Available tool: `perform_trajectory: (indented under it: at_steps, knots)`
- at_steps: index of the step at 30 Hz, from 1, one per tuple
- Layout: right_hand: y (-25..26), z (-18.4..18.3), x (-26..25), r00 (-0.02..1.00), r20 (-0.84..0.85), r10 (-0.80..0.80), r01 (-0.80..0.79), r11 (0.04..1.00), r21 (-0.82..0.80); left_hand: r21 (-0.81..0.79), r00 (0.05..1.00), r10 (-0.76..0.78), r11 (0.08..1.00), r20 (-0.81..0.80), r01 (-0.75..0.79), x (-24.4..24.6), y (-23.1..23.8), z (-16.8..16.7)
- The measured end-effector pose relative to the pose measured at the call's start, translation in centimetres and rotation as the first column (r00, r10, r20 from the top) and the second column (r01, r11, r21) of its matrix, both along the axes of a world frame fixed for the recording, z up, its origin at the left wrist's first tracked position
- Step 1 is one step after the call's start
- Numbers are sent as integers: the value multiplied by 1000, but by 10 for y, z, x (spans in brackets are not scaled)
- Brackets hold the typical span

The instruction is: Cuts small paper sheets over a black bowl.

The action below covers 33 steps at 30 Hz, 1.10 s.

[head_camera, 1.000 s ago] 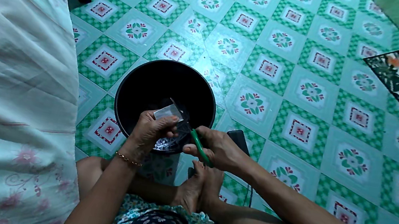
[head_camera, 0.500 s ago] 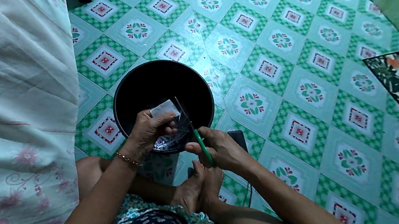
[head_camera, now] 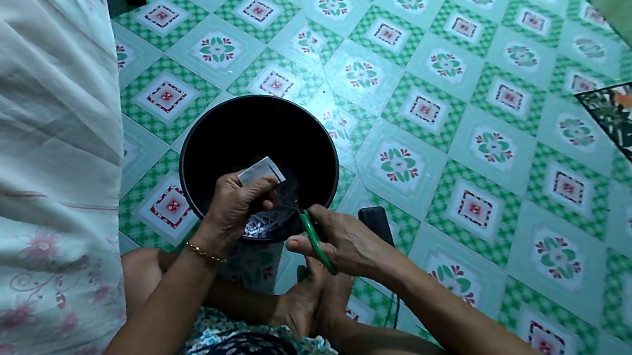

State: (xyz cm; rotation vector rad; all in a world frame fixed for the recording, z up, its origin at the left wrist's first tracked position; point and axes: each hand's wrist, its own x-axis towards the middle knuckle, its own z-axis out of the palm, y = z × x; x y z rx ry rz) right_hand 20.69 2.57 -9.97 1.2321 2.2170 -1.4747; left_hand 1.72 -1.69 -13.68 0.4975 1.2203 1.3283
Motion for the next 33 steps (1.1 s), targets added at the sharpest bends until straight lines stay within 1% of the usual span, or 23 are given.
perform_trajectory:
  at_steps: [6,15,17,21,26,33]
  knots:
    - [-1,3,-3,1000,-1,-22,22,1000,7,35,999,-28,999,28,27,0,0,-2]
    - [-2,-4,-2,994,-86,-71,75,996,38,-13,999,-11,1000,41,11,0,0,3]
    - [-2,-4,-3,994,-83,-77,80,996,33,-12,999,-19,1000,44,19,-1,1,2]
    - [-2,0,-6,994,-75,-75,75,997,-7,18,996,-78,997,41,77,-2,-1,-2]
    - [-3,-2,-4,978,-155,-142,136,989,-50,14,994,-98,995,39,98,-3,-1,-1]
    - [-2,-4,-3,960,-192,-201,178,975,-133,4,994,-104,995,47,104,-2,-1,-1]
